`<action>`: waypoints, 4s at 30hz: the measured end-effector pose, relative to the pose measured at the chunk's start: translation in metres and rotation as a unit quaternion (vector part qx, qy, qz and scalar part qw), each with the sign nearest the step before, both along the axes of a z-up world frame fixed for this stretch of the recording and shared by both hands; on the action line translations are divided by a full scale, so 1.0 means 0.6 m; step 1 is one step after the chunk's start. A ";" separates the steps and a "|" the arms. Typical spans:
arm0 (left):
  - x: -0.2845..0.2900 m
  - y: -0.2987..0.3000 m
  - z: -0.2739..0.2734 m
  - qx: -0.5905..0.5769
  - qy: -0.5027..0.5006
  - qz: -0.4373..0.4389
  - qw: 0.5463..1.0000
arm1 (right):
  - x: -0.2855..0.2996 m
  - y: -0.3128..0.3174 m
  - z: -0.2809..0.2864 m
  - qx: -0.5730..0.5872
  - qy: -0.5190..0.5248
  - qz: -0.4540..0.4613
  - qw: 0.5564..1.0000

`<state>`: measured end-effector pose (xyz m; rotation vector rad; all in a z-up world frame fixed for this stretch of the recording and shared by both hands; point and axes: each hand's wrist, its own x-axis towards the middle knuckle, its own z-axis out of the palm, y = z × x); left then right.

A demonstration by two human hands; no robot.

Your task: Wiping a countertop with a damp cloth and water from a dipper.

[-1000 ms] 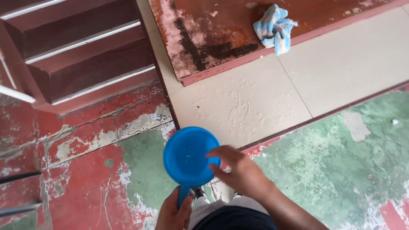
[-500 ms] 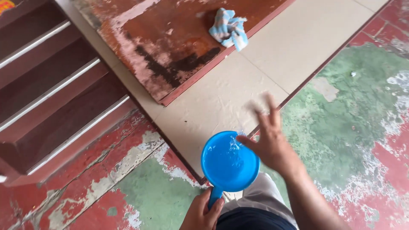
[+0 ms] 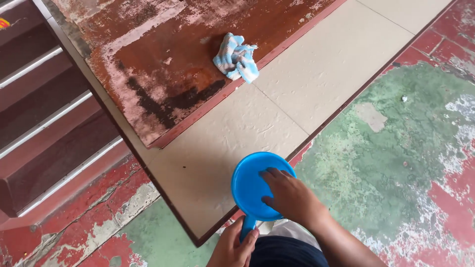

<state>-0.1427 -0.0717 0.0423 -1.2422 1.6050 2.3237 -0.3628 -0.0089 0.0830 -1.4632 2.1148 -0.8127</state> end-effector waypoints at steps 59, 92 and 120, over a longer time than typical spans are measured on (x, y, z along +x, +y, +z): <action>0.141 -0.079 0.017 -0.075 -0.031 0.162 0.983 | 0.135 -0.280 -0.029 -0.083 -0.020 0.238 0.968; 0.199 -0.186 -0.008 0.055 0.052 0.139 0.987 | 0.154 -0.313 0.211 -0.256 0.151 0.102 0.949; -0.288 -0.382 0.086 -0.124 0.111 0.304 0.938 | -0.293 -0.473 -0.028 -0.197 0.129 -0.030 0.971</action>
